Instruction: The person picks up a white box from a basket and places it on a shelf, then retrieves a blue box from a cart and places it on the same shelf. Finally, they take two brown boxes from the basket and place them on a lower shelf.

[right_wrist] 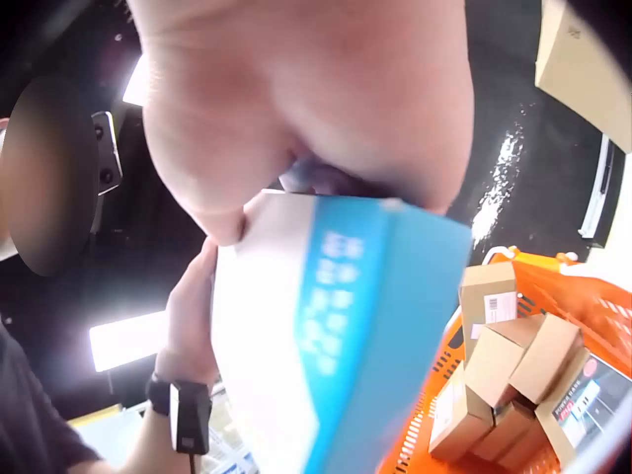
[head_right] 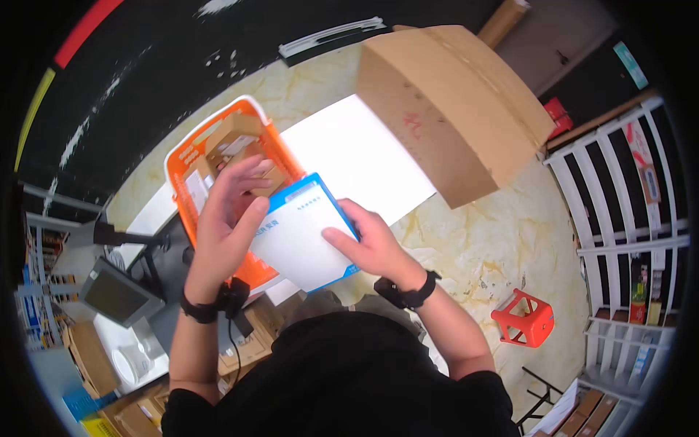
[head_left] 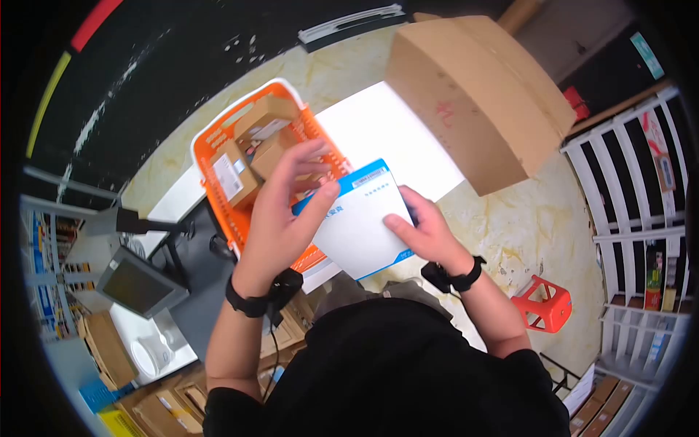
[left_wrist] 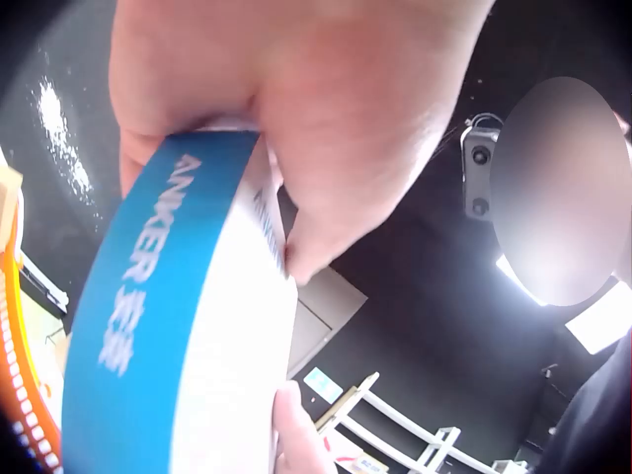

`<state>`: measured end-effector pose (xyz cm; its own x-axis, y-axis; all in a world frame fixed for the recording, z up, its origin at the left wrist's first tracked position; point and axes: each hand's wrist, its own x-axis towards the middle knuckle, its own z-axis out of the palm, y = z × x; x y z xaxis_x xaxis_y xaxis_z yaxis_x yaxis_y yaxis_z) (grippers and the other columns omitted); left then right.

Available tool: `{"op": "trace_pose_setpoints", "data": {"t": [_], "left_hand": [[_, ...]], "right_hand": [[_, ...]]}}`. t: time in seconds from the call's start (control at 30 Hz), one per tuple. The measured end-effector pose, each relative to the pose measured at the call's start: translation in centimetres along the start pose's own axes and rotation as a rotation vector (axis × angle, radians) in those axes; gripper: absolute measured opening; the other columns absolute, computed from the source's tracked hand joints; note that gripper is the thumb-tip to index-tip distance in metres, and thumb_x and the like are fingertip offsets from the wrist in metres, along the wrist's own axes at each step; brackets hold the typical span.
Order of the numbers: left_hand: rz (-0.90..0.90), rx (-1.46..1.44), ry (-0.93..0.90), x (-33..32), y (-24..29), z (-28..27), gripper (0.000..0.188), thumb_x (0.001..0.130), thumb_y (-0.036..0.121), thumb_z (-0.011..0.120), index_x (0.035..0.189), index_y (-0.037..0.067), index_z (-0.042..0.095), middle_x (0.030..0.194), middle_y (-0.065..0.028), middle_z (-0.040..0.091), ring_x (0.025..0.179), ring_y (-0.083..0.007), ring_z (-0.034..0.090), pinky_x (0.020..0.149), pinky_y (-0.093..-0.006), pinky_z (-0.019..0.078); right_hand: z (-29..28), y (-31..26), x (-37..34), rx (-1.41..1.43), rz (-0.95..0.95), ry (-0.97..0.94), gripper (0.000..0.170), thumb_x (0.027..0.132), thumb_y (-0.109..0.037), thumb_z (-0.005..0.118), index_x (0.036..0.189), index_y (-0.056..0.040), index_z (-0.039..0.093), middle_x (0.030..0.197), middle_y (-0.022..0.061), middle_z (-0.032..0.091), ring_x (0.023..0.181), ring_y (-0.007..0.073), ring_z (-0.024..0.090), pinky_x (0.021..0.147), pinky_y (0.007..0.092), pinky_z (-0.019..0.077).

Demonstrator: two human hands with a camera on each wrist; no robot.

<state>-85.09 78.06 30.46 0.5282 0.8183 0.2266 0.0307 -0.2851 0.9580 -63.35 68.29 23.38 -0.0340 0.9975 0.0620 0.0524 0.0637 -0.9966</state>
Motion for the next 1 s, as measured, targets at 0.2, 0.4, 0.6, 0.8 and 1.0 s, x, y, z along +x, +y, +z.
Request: {"op": "trace_pose_setpoints", "data": {"t": [0.2, 0.4, 0.6, 0.8, 1.0], "left_hand": [[-0.389, -0.452, -0.29, -1.1, -5.2, 18.1, 0.053, 0.106, 0.042, 0.037, 0.14, 0.002, 0.037, 0.131, -0.0174, 0.052, 0.11, -0.0226, 0.059, 0.09, -0.0345, 0.0513], [-0.269, -0.235, -0.48, -2.7, -3.2, 37.3, 0.045, 0.097, 0.012, 0.059, 0.136, -0.004, 0.042, 0.128, -0.0146, 0.056, 0.114, -0.0196, 0.057, 0.099, -0.0357, 0.0459], [-0.189, -0.261, -0.808, -2.1, -0.4, 52.5, 0.041, 0.096, 0.016, 0.062, 0.13, -0.003, 0.048, 0.121, -0.0134, 0.061, 0.11, -0.0197, 0.059, 0.095, -0.034, 0.0469], [-0.157, -0.322, -0.963, -1.1, -1.4, 63.9, 0.04, 0.094, 0.015, 0.065, 0.126, -0.003, 0.051, 0.117, -0.0126, 0.063, 0.105, -0.02, 0.061, 0.093, -0.0343, 0.0483], [-0.133, -0.375, -1.075, 6.7, -0.9, 78.8, 0.039, 0.095, 0.014, 0.064, 0.127, -0.003, 0.05, 0.118, -0.0123, 0.063, 0.105, -0.019, 0.06, 0.092, -0.0336, 0.0481]], "right_hand": [[-10.8, 2.6, -14.3, 0.283, 0.109, 0.653, 0.042, 0.099, -0.018, 0.059, 0.135, 0.0022, 0.049, 0.121, 0.01, 0.063, 0.109, 0.0147, 0.059, 0.094, 0.0308, 0.0478], [-16.5, 3.0, -25.6, 0.16, -0.028, 1.017, 0.049, 0.097, -0.02, 0.063, 0.137, -0.0001, 0.044, 0.127, 0.0111, 0.059, 0.115, 0.0171, 0.056, 0.098, 0.0338, 0.0462], [-23.5, 1.9, -35.4, 0.045, -0.039, 1.434, 0.043, 0.095, -0.022, 0.065, 0.13, -0.0013, 0.049, 0.117, 0.0116, 0.064, 0.107, 0.0169, 0.06, 0.092, 0.0329, 0.049], [-30.3, 5.0, -40.1, -0.046, -0.023, 1.68, 0.042, 0.096, -0.025, 0.065, 0.128, -0.0012, 0.051, 0.115, 0.0125, 0.065, 0.105, 0.018, 0.062, 0.092, 0.0332, 0.0491], [-44.5, 6.2, -41.1, -0.083, -0.06, 1.815, 0.043, 0.097, -0.025, 0.064, 0.129, -0.0003, 0.051, 0.115, 0.0131, 0.063, 0.104, 0.0181, 0.061, 0.091, 0.0333, 0.0489]]}}
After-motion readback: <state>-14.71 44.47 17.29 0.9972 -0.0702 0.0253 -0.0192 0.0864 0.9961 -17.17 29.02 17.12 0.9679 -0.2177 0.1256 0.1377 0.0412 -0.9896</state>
